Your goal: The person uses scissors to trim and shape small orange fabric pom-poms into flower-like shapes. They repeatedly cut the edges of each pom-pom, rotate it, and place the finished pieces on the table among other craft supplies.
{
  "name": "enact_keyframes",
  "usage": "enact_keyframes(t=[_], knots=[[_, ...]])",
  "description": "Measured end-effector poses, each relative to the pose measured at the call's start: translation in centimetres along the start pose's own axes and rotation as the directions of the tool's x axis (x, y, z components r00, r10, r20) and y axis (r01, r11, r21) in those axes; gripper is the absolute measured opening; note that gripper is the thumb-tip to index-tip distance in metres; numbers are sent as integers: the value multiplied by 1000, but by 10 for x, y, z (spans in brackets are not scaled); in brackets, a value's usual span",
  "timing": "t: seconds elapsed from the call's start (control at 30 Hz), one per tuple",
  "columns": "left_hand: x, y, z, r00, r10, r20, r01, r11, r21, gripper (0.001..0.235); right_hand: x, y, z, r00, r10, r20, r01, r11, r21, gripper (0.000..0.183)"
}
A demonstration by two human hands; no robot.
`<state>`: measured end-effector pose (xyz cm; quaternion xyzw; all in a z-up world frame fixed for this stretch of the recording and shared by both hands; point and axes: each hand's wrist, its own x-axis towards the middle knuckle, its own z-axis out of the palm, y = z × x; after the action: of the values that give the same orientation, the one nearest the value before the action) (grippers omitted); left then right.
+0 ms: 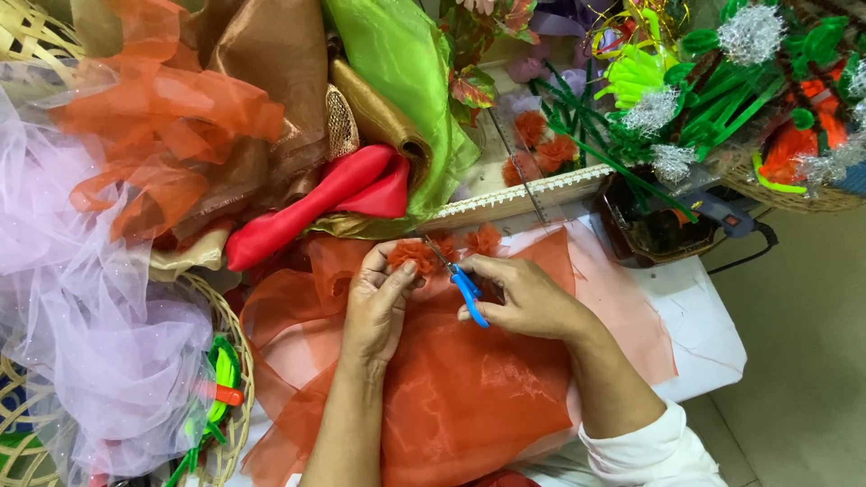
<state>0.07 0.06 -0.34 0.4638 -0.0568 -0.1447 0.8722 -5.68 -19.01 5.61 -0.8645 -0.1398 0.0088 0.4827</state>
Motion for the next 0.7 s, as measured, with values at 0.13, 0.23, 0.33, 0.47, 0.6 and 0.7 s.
enact_keyframes(t=[0.13,0.23,0.33,0.47,0.6,0.7], knots=[[1,0,0,1000,5,5,-5,1000,5,38,0,5,0,1000,-13,10,13,999,31,33],[0,2,0,1000,13,5,-13,1000,-1,38,1,4,1,1000,-19,4,19,1000,-3,31],[-2,9,7,1000,5,8,-5,1000,-4,37,0,4,0,1000,-5,-3,5,1000,1,28],[-1,9,7,1000,5,19,-5,1000,3,37,-1,4,2,1000,-2,-27,3,1000,25,29],[1,11,7,999,24,25,-23,1000,-16,37,-1,15,2,997,19,-72,-15,998,57,35],[3,10,1,999,45,24,-44,998,-42,35,-5,19,1,996,40,-79,-36,998,61,37]])
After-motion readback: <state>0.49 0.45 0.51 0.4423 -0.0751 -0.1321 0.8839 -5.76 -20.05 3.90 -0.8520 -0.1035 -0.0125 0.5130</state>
